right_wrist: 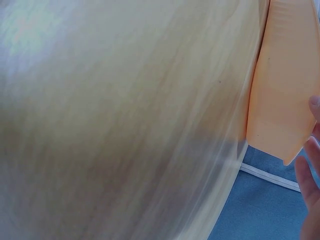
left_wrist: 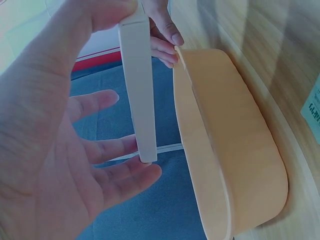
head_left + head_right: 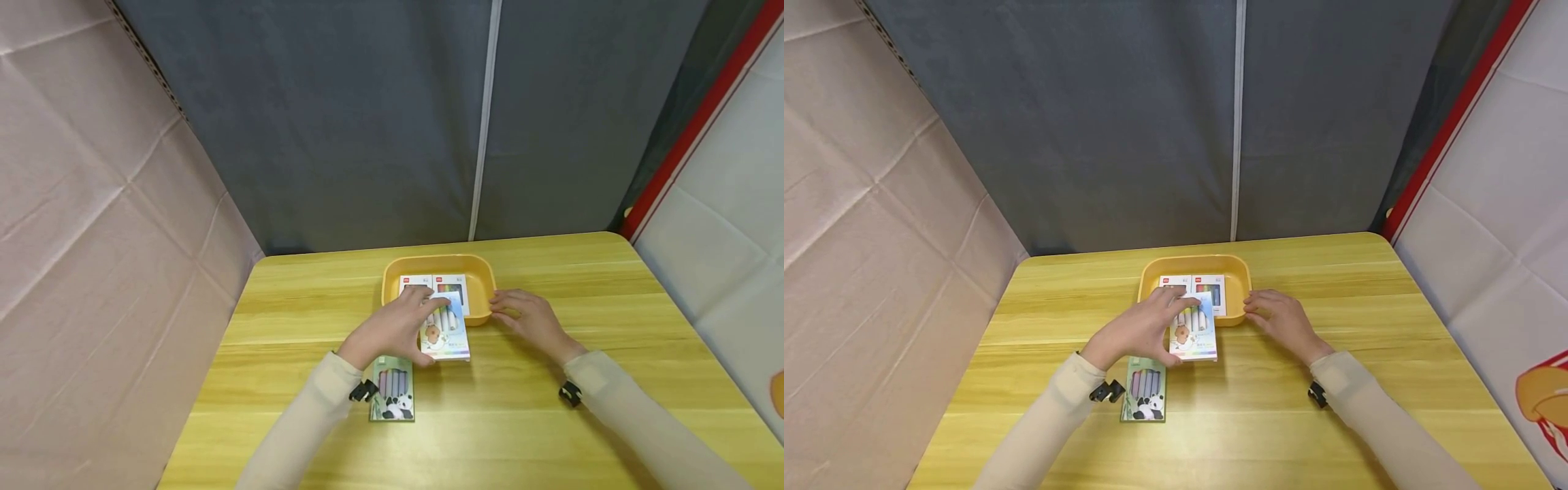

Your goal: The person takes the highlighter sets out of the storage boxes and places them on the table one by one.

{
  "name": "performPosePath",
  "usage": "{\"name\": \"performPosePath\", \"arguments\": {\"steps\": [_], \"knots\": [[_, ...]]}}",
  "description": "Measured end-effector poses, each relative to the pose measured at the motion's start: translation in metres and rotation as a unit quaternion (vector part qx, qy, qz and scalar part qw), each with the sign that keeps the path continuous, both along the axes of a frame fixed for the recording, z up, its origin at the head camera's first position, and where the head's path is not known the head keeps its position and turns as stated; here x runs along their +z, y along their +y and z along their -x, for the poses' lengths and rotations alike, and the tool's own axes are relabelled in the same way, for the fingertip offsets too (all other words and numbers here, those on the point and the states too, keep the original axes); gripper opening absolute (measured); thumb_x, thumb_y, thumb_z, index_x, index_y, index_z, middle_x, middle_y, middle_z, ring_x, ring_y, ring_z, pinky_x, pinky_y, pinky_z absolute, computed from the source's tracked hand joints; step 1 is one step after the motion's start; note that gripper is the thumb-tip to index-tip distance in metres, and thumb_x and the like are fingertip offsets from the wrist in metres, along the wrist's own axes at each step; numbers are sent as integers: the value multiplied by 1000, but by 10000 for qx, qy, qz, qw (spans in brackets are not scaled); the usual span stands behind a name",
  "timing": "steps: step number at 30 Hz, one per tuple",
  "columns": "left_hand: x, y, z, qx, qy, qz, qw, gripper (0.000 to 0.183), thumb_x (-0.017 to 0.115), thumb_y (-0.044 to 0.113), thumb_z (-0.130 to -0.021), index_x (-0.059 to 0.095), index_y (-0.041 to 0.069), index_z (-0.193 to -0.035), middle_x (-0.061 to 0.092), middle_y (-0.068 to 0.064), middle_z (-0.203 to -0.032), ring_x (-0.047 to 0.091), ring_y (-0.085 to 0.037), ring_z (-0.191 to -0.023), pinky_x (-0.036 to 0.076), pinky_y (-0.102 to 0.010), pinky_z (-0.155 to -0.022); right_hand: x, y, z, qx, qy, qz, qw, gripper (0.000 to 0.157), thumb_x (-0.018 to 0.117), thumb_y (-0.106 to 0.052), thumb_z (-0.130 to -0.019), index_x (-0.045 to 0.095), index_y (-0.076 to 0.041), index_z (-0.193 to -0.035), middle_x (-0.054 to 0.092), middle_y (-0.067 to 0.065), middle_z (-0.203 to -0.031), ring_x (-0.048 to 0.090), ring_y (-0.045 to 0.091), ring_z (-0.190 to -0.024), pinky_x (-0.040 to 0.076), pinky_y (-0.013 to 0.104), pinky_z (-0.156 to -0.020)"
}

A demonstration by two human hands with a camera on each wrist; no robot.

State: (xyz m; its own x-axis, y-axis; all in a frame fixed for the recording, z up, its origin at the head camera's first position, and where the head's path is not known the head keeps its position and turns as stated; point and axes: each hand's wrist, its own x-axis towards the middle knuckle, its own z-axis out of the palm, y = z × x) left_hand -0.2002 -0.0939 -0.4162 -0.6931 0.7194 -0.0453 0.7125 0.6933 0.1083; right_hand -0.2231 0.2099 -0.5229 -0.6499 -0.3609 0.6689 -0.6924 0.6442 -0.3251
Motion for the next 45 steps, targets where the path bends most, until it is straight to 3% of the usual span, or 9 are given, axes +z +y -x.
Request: {"name": "performPosePath", "arguments": {"steps": [9,17,25,34,45], "knots": [[-3,-3,-6,43,-28,-8,10000,108,81,59,-62,31,28,-153,38,-9,-154,37,-25,-141,54,-38,-101,0,-1,-2,-100,-121,-112,9998,24,88,-7,-66,78,-13,-87,77,1,-99,72,23,-99,50,16,-94],[-6,-4,-10,77,-101,-48,9999,109,81,60,-61,33,26,-152,38,-8,-153,39,-25,-139,52,-40,-104,0,-1,-2,-139,-170,-137,9997,23,88,-8,-67,78,-13,-87,77,1,-99,71,23,-100,46,12,-99],[-9,-8,-14,125,-231,-127,9996,109,82,58,-60,32,26,-152,39,-10,-154,41,-26,-138,52,-42,-103,-1,-1,-2,-131,-152,-114,9997,24,88,-7,-66,78,-12,-87,77,1,-99,72,23,-100,49,16,-97],[-11,-9,-20,115,-226,-125,9996,109,82,58,-60,32,27,-153,38,-9,-154,41,-26,-138,51,-41,-104,-1,-1,-1,-89,-159,-90,9998,24,88,-6,-66,78,-12,-87,77,3,-99,71,24,-99,40,4,-102],[-16,-12,-23,87,-187,-169,9996,108,81,58,-60,34,26,-152,40,-10,-153,42,-26,-137,51,-42,-104,0,-1,-1,-130,-66,-150,9998,24,89,-8,-65,78,-13,-86,77,1,-99,72,23,-99,52,29,-91]]}}
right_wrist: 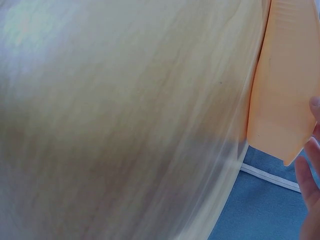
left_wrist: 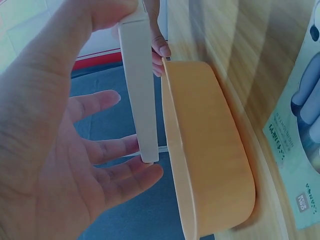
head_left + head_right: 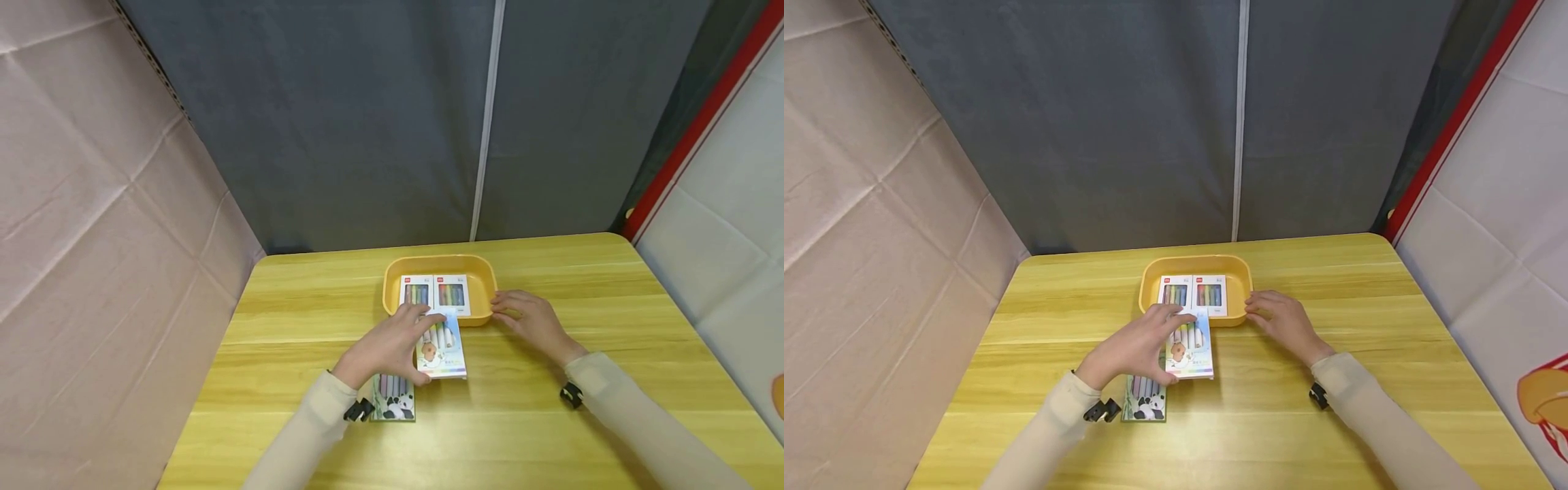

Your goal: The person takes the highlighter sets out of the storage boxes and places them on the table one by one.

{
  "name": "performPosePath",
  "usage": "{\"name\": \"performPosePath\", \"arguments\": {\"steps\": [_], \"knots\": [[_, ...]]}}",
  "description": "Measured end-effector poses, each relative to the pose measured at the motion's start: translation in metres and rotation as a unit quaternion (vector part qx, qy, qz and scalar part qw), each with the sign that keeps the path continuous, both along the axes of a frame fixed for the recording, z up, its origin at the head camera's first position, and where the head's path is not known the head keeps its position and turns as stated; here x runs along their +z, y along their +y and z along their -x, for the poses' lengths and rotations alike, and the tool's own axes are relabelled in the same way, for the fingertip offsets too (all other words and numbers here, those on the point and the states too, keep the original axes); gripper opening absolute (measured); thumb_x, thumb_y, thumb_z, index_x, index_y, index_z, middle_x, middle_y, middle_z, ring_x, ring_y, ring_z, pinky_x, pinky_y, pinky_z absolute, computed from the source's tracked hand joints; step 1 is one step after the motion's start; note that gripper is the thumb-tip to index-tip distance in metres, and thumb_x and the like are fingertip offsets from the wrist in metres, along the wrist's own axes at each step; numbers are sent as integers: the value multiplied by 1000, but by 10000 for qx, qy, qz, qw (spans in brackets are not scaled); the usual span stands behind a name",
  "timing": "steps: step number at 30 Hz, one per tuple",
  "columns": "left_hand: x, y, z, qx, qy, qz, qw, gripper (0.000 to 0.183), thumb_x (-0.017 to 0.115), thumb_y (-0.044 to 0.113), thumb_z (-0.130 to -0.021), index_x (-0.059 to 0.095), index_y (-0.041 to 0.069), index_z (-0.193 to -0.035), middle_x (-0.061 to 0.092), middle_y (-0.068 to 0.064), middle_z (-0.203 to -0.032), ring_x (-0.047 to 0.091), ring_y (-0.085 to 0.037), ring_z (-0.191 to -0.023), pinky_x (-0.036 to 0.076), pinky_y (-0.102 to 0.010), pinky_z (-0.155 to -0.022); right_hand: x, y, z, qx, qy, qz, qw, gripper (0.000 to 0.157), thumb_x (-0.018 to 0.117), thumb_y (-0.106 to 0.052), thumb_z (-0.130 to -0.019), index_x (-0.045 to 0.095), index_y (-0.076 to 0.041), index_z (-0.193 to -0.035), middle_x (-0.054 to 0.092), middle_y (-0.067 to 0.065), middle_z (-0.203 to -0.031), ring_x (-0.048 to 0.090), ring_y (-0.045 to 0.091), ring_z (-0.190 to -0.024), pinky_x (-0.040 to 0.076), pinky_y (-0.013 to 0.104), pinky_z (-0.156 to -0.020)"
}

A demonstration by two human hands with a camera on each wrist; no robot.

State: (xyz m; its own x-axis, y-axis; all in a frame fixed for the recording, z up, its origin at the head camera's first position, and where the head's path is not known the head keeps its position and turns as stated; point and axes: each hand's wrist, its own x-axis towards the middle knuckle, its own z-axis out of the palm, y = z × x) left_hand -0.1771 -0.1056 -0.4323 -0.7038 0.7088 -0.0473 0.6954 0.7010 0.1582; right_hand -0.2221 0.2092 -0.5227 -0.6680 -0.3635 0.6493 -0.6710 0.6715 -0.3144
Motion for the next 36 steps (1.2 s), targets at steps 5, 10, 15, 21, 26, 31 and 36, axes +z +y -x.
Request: {"name": "performPosePath", "arguments": {"steps": [5,10,15,21,26,31,36], "knots": [[0,0,2,12,15,37,10000,108,80,59,-61,32,27,-152,39,-10,-153,41,-26,-138,52,-41,-103,4,-1,1,-4,-83,-19,10000,25,88,-6,-66,78,-11,-88,77,2,-100,72,24,-100,54,36,-89],[1,2,2,16,30,52,10000,108,81,60,-61,33,28,-152,39,-9,-153,41,-27,-139,52,-41,-102,5,-1,3,42,-82,-10,10000,25,88,-6,-66,78,-11,-88,77,4,-100,71,25,-100,53,34,-90],[-1,3,0,14,37,99,9999,109,81,60,-61,32,28,-152,39,-9,-154,41,-27,-140,52,-42,-103,3,1,2,135,36,68,9999,28,88,-2,-62,78,-10,-87,77,4,-99,71,26,-99,44,8,-100],[-2,3,-3,58,6,126,9999,109,82,60,-60,33,28,-152,39,-9,-154,41,-28,-139,51,-42,-105,1,1,2,116,113,42,9999,28,89,-3,-62,78,-11,-86,77,3,-99,72,25,-97,51,18,-94],[-5,1,-4,27,6,130,9999,109,81,60,-61,33,27,-152,39,-8,-154,41,-27,-140,50,-41,-106,-1,0,1,89,99,59,9999,27,89,-4,-62,78,-12,-85,77,2,-98,72,25,-97,51,18,-93],[-8,1,-6,-31,-23,111,9999,108,81,60,-61,33,27,-152,39,-9,-154,41,-26,-140,50,-40,-106,0,0,0,125,4,111,9999,26,88,-4,-63,78,-11,-86,77,3,-98,71,26,-98,40,3,-100],[-11,-1,-7,-60,-25,73,10000,109,81,60,-61,33,26,-152,40,-10,-154,42,-26,-139,50,-40,-106,2,-1,-3,74,-139,88,9998,24,88,-6,-66,78,-11,-88,77,2,-100,71,24,-101,33,-1,-103]]}}
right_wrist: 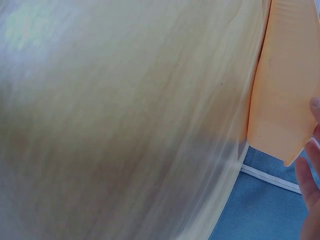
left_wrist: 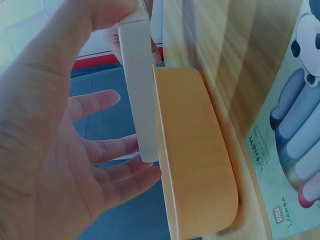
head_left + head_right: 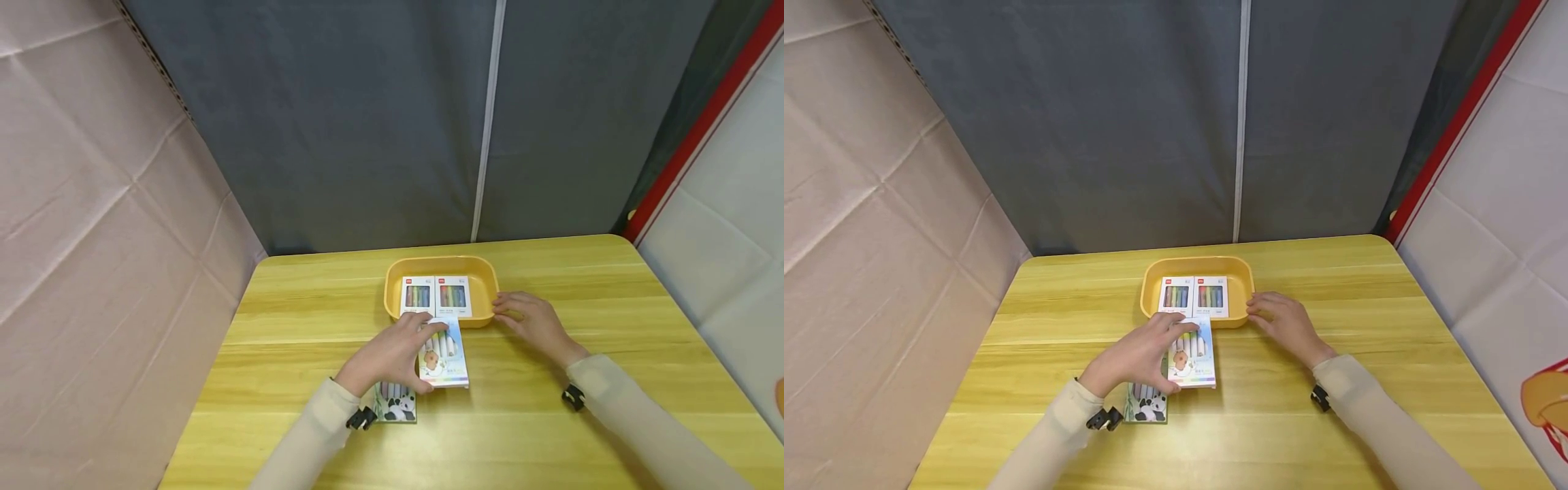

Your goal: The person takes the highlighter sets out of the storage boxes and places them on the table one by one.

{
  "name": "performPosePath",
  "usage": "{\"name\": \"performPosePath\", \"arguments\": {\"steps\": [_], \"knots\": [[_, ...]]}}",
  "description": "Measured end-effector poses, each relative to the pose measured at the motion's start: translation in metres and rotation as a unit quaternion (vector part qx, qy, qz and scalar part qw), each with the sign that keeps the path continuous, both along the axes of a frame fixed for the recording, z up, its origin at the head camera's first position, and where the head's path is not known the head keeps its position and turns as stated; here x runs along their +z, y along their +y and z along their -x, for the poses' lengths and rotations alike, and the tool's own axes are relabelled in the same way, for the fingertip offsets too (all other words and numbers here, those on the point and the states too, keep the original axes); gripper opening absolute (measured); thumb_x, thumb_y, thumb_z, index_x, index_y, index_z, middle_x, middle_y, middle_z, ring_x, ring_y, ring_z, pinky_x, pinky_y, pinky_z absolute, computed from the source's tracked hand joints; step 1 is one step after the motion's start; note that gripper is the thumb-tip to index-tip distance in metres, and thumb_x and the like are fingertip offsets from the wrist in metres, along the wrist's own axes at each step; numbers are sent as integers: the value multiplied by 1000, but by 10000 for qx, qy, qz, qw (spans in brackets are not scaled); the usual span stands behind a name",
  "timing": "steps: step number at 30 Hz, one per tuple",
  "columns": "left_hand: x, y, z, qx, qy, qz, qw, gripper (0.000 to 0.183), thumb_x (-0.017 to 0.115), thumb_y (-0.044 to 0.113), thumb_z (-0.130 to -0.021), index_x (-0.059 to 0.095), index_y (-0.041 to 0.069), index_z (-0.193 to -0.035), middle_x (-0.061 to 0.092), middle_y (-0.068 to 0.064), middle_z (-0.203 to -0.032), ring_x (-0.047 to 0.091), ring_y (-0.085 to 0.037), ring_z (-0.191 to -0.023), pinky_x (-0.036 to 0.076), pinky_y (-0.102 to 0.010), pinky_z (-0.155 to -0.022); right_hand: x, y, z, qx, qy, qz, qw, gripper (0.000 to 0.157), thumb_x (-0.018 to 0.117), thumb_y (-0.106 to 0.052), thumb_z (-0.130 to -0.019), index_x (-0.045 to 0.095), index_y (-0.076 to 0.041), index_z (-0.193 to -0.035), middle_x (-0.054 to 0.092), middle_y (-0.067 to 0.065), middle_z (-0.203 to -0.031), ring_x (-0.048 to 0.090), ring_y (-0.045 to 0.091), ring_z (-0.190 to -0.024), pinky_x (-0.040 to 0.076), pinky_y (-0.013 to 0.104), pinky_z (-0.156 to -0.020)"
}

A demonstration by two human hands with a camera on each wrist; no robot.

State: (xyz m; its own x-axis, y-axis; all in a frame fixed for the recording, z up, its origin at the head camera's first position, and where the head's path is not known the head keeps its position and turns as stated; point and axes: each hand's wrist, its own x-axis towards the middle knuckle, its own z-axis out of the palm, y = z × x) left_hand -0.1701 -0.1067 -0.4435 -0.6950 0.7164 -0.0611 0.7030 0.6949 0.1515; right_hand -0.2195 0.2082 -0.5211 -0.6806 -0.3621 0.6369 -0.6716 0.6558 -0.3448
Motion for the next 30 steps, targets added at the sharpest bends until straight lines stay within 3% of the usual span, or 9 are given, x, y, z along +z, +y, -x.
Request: {"name": "performPosePath", "arguments": {"steps": [11,21,30], "knots": [[-7,-3,-1,25,-4,-95,10000,111,82,59,-59,34,25,-152,40,-9,-153,43,-25,-137,49,-41,-108,-1,0,0,-22,-106,62,9999,25,87,-5,-67,78,-12,-89,77,3,-102,70,25,-102,31,-3,-103],[-14,-3,-6,136,-303,-206,9992,112,85,54,-58,33,27,-153,39,-11,-154,42,-25,-138,47,-43,-109,-2,1,1,1,-74,46,10000,24,87,-6,-67,78,-12,-89,77,2,-101,70,25,-101,31,-3,-103],[-23,-4,-8,74,-245,-197,9995,110,84,56,-59,34,26,-153,41,-9,-152,43,-23,-137,48,-38,-108,-1,0,0,-60,-178,55,9998,25,87,-6,-68,78,-13,-90,77,0,-102,71,24,-103,31,-3,-103]]}}
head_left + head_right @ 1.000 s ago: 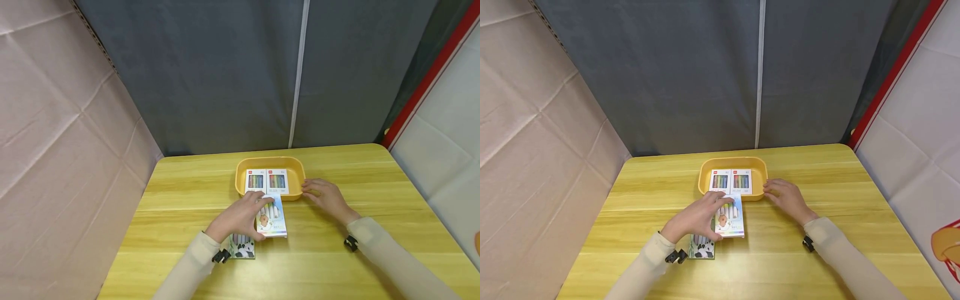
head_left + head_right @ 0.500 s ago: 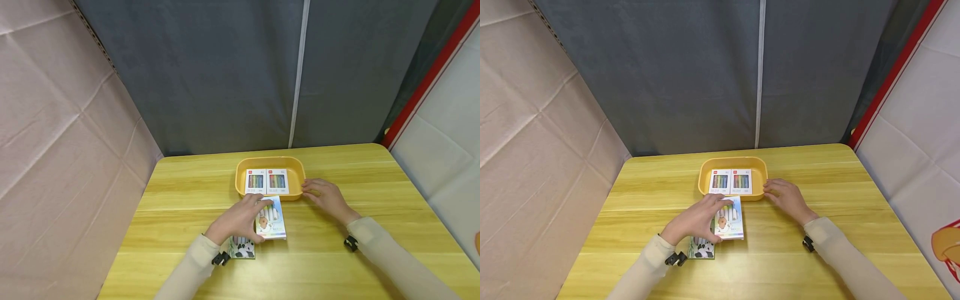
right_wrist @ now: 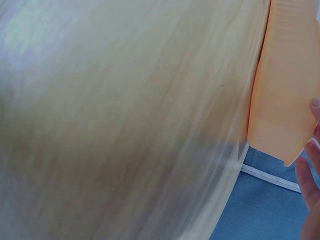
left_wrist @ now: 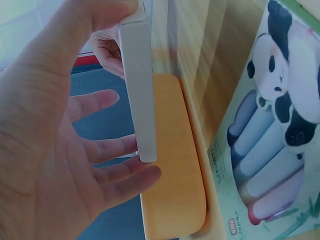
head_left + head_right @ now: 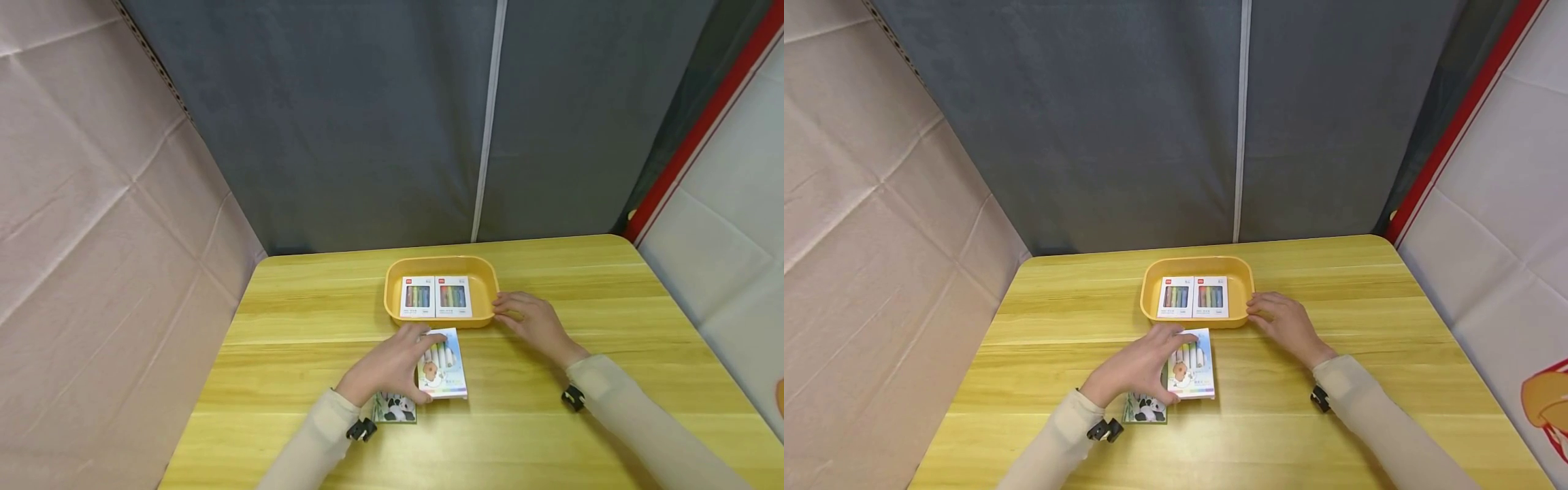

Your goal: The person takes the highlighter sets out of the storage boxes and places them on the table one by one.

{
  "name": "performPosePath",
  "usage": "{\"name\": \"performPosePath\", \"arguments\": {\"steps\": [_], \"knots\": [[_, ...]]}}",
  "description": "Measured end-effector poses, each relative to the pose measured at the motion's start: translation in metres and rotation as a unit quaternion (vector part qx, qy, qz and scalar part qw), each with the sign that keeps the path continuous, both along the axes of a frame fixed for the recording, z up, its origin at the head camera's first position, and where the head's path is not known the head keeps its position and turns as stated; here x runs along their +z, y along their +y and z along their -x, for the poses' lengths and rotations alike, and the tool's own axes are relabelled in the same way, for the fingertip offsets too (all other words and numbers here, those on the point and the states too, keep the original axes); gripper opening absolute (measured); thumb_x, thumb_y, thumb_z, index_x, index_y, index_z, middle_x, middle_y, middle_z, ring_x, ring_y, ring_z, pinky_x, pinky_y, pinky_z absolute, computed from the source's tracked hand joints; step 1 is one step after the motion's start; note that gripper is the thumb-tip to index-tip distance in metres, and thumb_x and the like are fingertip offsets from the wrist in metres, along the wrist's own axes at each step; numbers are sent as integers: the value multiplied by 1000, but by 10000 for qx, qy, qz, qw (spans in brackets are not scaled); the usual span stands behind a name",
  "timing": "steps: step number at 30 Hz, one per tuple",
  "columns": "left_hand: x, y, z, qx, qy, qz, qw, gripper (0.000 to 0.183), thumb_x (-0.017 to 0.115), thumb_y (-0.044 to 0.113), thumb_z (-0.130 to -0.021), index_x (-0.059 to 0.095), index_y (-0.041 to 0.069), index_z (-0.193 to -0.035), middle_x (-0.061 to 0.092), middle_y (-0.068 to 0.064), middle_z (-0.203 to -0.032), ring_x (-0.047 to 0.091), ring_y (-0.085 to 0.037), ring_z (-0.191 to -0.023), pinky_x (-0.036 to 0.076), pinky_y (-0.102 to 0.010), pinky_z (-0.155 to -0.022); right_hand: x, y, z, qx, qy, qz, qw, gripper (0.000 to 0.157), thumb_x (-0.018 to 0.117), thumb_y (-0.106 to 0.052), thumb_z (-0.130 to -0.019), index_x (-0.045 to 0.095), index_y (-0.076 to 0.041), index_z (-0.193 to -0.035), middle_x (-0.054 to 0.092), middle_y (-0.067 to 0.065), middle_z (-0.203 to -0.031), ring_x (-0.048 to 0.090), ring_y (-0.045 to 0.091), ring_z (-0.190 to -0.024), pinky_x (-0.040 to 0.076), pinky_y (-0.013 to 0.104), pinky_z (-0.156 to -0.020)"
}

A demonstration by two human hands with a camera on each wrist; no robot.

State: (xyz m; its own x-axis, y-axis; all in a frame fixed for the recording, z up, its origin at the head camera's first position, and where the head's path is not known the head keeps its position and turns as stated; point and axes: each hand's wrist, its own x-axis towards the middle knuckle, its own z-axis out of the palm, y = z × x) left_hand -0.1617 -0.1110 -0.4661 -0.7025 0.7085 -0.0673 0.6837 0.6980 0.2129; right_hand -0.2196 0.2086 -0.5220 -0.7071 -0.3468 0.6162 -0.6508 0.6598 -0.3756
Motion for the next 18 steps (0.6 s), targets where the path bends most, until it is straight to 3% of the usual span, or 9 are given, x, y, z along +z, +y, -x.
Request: {"name": "performPosePath", "arguments": {"steps": [18], "knots": [[-13,0,-5,30,-186,45,9998,110,84,57,-59,34,26,-153,41,-9,-152,42,-22,-136,48,-38,-108,-3,1,1,-2,105,-44,9999,23,87,-8,-68,78,-12,-88,77,0,-101,70,24,-102,35,0,-102]]}}
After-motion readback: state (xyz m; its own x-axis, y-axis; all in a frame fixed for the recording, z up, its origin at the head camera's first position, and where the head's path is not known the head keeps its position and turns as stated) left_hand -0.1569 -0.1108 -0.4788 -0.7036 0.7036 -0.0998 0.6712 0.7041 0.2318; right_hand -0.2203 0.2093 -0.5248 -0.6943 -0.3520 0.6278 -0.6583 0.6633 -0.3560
